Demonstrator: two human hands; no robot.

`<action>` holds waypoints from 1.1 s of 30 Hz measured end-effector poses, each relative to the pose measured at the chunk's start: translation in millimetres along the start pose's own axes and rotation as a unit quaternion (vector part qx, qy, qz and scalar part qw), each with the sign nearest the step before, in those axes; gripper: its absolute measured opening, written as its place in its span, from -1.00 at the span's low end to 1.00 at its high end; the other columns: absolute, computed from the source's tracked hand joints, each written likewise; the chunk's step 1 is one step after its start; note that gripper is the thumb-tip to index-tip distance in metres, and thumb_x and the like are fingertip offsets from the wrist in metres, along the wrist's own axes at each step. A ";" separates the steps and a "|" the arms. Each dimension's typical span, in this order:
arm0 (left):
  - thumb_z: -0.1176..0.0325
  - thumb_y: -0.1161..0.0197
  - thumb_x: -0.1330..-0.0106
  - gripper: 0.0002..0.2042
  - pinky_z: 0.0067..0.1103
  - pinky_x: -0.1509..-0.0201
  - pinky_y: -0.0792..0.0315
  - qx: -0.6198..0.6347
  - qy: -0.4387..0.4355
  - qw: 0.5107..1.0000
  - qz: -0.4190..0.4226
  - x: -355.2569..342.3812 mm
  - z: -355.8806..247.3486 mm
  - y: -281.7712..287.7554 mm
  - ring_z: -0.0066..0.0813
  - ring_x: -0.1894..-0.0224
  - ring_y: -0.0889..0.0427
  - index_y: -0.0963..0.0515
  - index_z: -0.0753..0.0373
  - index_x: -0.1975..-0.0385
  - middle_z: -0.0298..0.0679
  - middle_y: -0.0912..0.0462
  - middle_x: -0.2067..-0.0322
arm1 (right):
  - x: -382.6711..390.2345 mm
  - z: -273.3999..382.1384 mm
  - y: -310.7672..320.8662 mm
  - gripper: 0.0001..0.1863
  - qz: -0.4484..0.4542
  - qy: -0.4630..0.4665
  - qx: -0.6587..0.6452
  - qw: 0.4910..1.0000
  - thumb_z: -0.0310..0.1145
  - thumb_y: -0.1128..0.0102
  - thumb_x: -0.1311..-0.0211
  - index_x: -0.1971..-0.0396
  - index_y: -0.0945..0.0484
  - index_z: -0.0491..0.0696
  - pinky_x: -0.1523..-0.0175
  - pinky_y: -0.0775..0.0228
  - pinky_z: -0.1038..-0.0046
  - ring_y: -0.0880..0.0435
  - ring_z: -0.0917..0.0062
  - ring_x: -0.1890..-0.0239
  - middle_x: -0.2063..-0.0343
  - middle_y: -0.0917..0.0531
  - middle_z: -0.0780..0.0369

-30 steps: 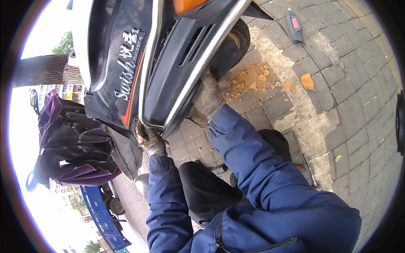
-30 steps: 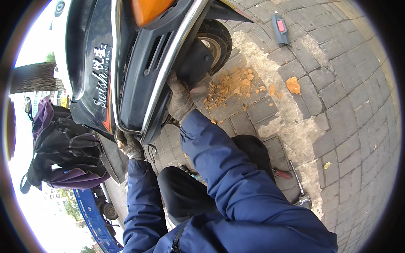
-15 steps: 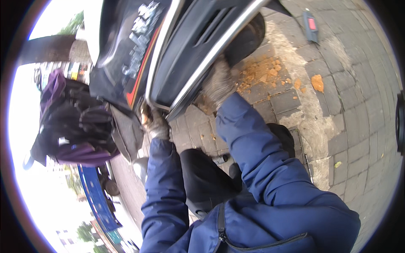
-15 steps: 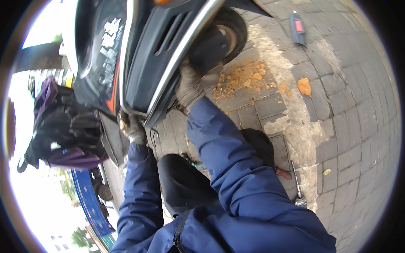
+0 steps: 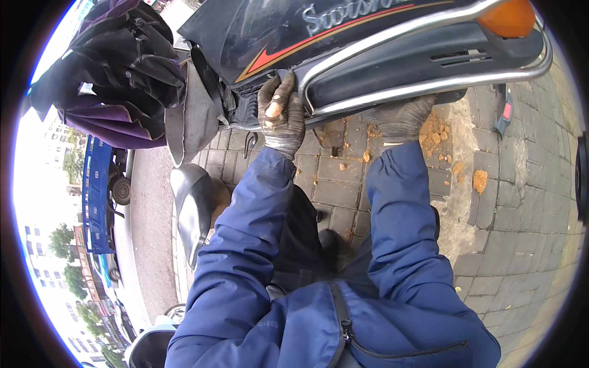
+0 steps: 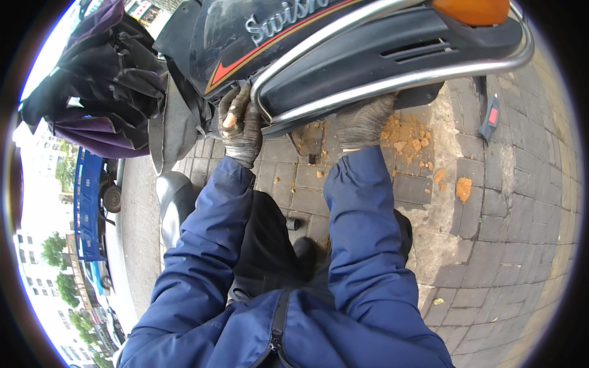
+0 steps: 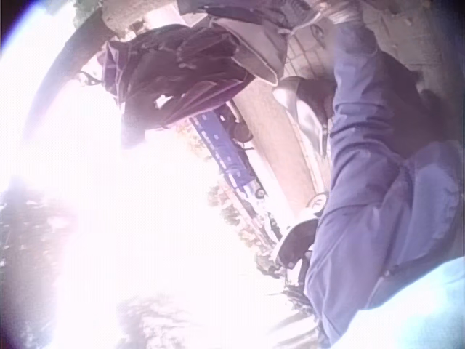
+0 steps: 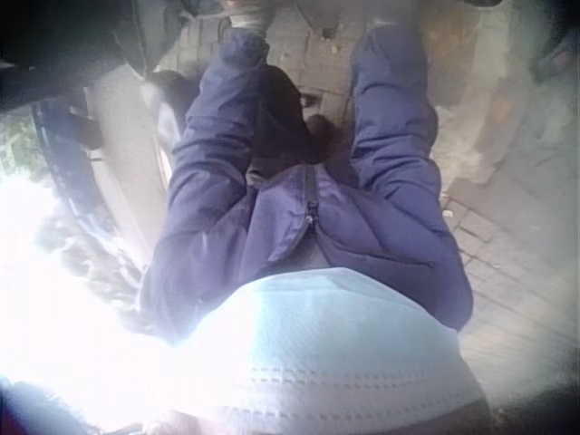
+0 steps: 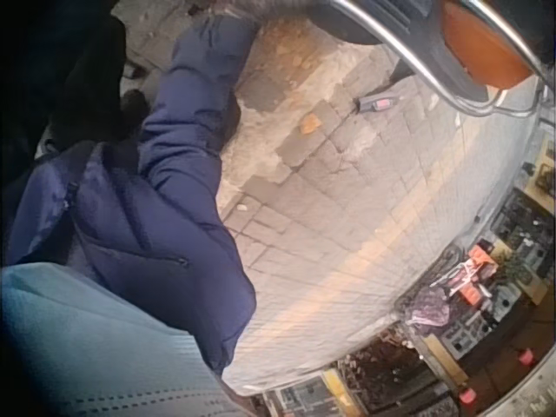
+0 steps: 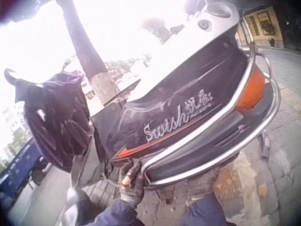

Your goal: The person works on a scooter parked on a sidewalk, removing a purple cover and manipulating the under-seat compartment. They then move to the rear, using a cordless drill and a screwdriver to remove and adjust parts of the rear rack and license plate area.

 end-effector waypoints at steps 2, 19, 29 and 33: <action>0.49 -0.13 -0.31 -0.65 -0.50 -0.15 -0.40 0.008 -0.005 1.000 0.004 0.2 1.5 0.1 -0.31 -0.06 -0.53 -0.50 0.27 -0.11 -0.10 -0.41 -0.07 | 2.2 0.5 -4.3 -0.15 0.001 0.028 0.025 0.999 0.34 -0.09 -0.12 -0.22 -0.29 -0.01 -0.33 -0.24 0.15 -0.33 0.27 -0.23 -0.13 -0.39 0.11; 0.53 -0.16 -0.24 -0.69 -0.48 -0.08 -0.45 0.008 -0.011 1.000 0.006 -2.5 5.6 7.4 -0.26 0.02 -0.56 -0.56 0.28 0.00 -0.03 -0.46 0.00 | 3.8 -10.9 17.5 -0.23 0.085 -0.048 -0.031 0.995 0.26 -0.14 -0.14 -0.20 -0.35 0.02 -0.28 -0.30 0.13 -0.42 0.30 -0.17 -0.11 -0.46 0.19; 0.44 -0.24 -0.17 -0.67 -0.37 0.01 -0.54 -0.012 -0.023 0.999 0.028 -9.4 9.2 12.7 -0.10 0.07 -0.60 -0.59 0.10 0.03 -0.02 -0.50 0.04 | 7.4 -9.8 9.7 -0.15 0.040 -0.050 -0.008 0.998 0.34 -0.15 -0.03 -0.20 -0.36 0.02 -0.28 -0.32 0.12 -0.43 0.28 -0.18 -0.10 -0.47 0.18; 0.41 -0.23 -0.17 -0.68 -0.41 0.03 -0.54 -0.003 -0.022 0.999 0.037 -10.8 7.2 16.7 -0.14 0.13 -0.62 -0.60 0.08 0.04 -0.07 -0.52 0.07 | 8.6 -10.9 7.7 -0.05 0.064 0.008 0.047 0.997 0.45 0.09 -0.11 -0.29 -0.24 -0.03 -0.35 -0.14 -0.04 -0.28 0.16 -0.29 -0.25 -0.31 0.07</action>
Point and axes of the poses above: each hand's wrist, its own x-axis away from the middle knuckle, its own y-axis out of the back of the hand, z = x × y, the point moved 1 cm from there along -x, towards the middle knuckle
